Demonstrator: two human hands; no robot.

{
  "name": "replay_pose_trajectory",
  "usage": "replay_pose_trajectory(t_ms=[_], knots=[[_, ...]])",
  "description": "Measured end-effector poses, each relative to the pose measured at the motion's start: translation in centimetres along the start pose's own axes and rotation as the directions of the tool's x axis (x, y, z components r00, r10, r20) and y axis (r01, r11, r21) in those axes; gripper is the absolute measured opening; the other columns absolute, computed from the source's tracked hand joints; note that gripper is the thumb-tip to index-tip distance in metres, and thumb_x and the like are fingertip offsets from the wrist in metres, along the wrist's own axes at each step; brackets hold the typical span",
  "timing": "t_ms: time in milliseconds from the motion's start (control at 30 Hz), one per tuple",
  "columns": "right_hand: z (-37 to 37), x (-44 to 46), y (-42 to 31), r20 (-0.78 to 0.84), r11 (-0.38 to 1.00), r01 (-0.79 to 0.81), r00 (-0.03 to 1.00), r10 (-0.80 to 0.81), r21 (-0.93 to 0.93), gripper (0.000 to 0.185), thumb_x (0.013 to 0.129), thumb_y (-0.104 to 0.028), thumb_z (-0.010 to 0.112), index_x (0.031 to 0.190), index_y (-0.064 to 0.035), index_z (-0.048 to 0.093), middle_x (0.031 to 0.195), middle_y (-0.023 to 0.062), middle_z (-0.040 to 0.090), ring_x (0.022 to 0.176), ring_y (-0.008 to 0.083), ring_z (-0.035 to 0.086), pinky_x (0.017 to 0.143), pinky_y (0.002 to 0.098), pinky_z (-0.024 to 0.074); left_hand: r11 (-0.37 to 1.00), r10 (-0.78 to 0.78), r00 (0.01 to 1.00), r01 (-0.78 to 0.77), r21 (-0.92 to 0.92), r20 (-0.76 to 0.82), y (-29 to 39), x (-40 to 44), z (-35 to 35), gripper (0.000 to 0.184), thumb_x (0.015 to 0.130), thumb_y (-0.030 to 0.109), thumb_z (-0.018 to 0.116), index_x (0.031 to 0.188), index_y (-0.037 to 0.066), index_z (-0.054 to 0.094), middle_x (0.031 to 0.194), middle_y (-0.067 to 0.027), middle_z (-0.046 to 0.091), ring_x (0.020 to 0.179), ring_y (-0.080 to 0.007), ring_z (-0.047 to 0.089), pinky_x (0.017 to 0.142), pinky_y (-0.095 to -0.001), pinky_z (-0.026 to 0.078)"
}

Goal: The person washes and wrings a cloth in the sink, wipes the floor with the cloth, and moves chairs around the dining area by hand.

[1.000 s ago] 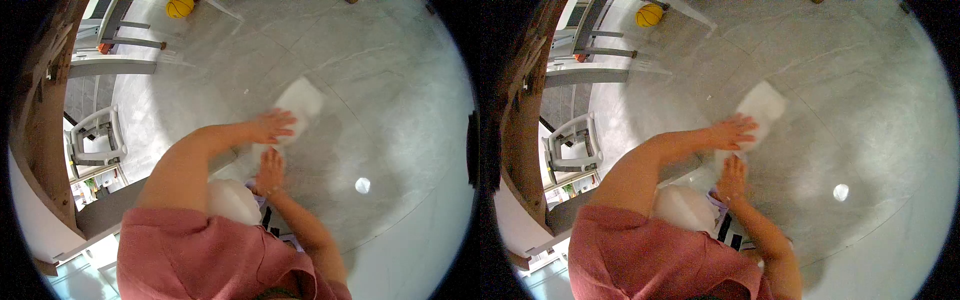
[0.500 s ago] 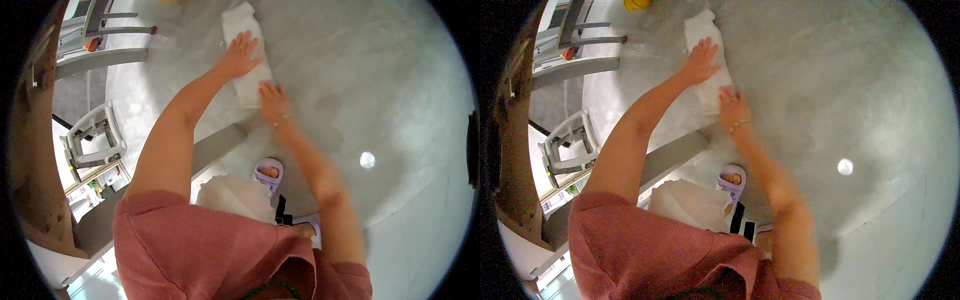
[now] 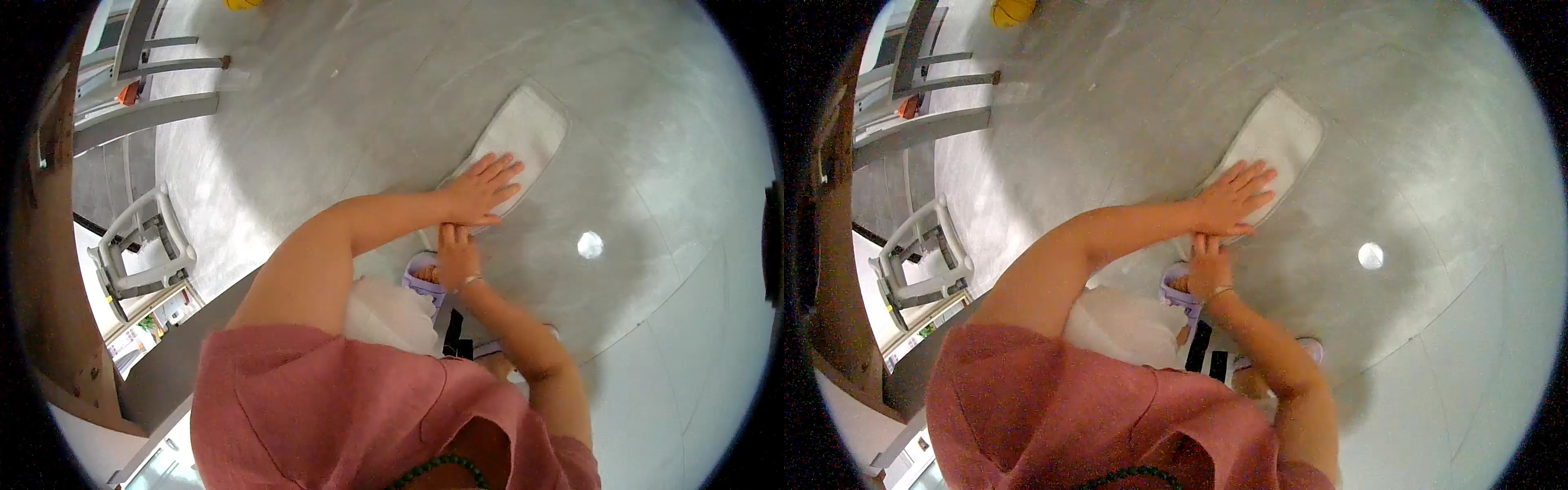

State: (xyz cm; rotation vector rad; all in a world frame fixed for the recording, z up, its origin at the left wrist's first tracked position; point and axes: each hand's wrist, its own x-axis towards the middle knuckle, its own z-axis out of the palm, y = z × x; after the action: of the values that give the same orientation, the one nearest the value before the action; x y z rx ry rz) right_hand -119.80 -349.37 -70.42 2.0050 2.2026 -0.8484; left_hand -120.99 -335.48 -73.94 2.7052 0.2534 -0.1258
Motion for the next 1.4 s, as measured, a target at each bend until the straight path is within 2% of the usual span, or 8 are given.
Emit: replay_pose_trajectory(t_ms=[133, 400, 533, 633, 800, 1067, 1233, 1400], knots=[[0.8, 2.9, -3.5, 0.038, 0.991, -0.034, 0.999, 0.030, 0.128, 0.060, 0.076, -0.015, 0.051, 0.130, 0.0037, 0.034, 0.118, 0.0125, 0.043, 0.111, 0.0288, 0.043, 0.079, 0.0319, 0.0473, 0.980, 0.188, 0.980, -0.183, -0.079, 0.062, -3.5, -3.4, -0.3, 0.069, 0.076, 0.043, 0.061, 0.132, 0.012, 0.036, 0.146, -0.0081, 0.020, 0.134, -0.0280, 0.017, 0.108, -0.0466, 0.012], [0.6, 5.3, -1.5, -0.060, 0.897, 0.197, 0.980, -0.189, 0.395, 0.043, 0.079, -0.010, 0.048, 0.121, -0.0055, 0.046, 0.122, 0.0124, 0.045, 0.114, 0.0278, 0.044, 0.092, 0.0397, 0.0395, 0.999, 0.026, 0.958, -0.031, 0.013, 0.284, -8.5, -6.5, -3.8, 0.073, 0.074, 0.039, 0.064, 0.137, 0.021, 0.031, 0.147, -0.0024, 0.020, 0.136, -0.0246, 0.013, 0.109, -0.0479, 0.009], [-1.8, 3.9, 1.1, -0.089, 0.910, 0.107, 0.993, -0.077, 0.401, 0.042, 0.076, -0.010, 0.053, 0.118, -0.0049, 0.049, 0.121, 0.0131, 0.047, 0.113, 0.0280, 0.045, 0.098, 0.0424, 0.0325, 0.974, -0.141, 0.933, 0.070, 0.217, 0.331, -14.6, -8.8, -7.8, 0.068, 0.077, 0.035, 0.062, 0.135, 0.019, 0.033, 0.147, -0.0029, 0.019, 0.136, -0.0263, 0.013, 0.108, -0.0482, 0.013], [-0.5, 3.5, 6.7, -0.095, 0.910, 0.143, 0.989, -0.115, 0.388, 0.043, 0.072, -0.007, 0.056, 0.115, -0.0052, 0.052, 0.120, 0.0138, 0.049, 0.111, 0.0293, 0.047, 0.096, 0.0407, 0.0363, 0.904, -0.258, 0.953, 0.182, 0.387, 0.156, -20.8, -9.6, -7.6, 0.064, 0.079, 0.032, 0.060, 0.136, 0.019, 0.033, 0.147, -0.0024, 0.019, 0.136, -0.0268, 0.013, 0.108, -0.0483, 0.016], [-0.3, 1.3, 16.2, -0.297, 0.845, 0.009, 0.938, 0.178, 0.535, 0.044, 0.071, -0.004, 0.055, 0.115, -0.0054, 0.052, 0.122, 0.0143, 0.049, 0.112, 0.0319, 0.046, 0.094, 0.0393, 0.0384, 0.823, -0.422, 0.902, 0.425, 0.377, -0.095, -22.0, -8.2, -6.4, 0.064, 0.080, 0.026, 0.058, 0.137, 0.018, 0.031, 0.146, -0.0013, 0.021, 0.134, -0.0279, 0.018, 0.107, -0.0491, 0.018], [-7.3, 1.6, 31.3, -0.598, 0.916, -0.295, 0.694, 0.400, 0.271, 0.048, 0.075, -0.012, 0.059, 0.119, -0.0007, 0.047, 0.130, 0.0173, 0.041, 0.121, 0.0345, 0.037, 0.101, 0.0424, 0.0294, 0.954, -0.155, 0.974, 0.192, 0.231, -0.167, -15.8, 4.4, -3.7, 0.051, 0.078, 0.025, 0.062, 0.127, 0.030, 0.047, 0.127, -0.0062, 0.042, 0.124, -0.0288, 0.034, 0.106, -0.0520, 0.016], [-5.8, 5.1, 32.3, -0.590, 0.855, -0.466, 0.633, 0.502, 0.228, 0.059, 0.078, -0.024, 0.058, 0.128, 0.0005, 0.038, 0.138, 0.0168, 0.031, 0.129, 0.0339, 0.026, 0.104, 0.0474, 0.0217, 0.957, 0.192, 0.963, -0.142, 0.254, -0.187, -12.6, 17.9, -2.7, 0.055, 0.071, 0.032, 0.067, 0.123, 0.030, 0.050, 0.119, -0.0028, 0.049, 0.119, -0.0227, 0.041, 0.104, -0.0534, 0.019], [-6.2, 5.6, 31.8, -0.531, 0.792, -0.577, 0.615, 0.582, 0.200, 0.068, 0.079, -0.032, 0.056, 0.133, -0.0008, 0.032, 0.143, 0.0152, 0.024, 0.133, 0.0325, 0.019, 0.106, 0.0511, 0.0166, 0.912, 0.235, 0.947, -0.136, 0.387, -0.221, -8.2, 31.7, -2.8, 0.055, 0.080, 0.041, 0.057, 0.130, 0.026, 0.042, 0.134, 0.0006, 0.042, 0.128, -0.0237, 0.033, 0.104, -0.0537, 0.018]])
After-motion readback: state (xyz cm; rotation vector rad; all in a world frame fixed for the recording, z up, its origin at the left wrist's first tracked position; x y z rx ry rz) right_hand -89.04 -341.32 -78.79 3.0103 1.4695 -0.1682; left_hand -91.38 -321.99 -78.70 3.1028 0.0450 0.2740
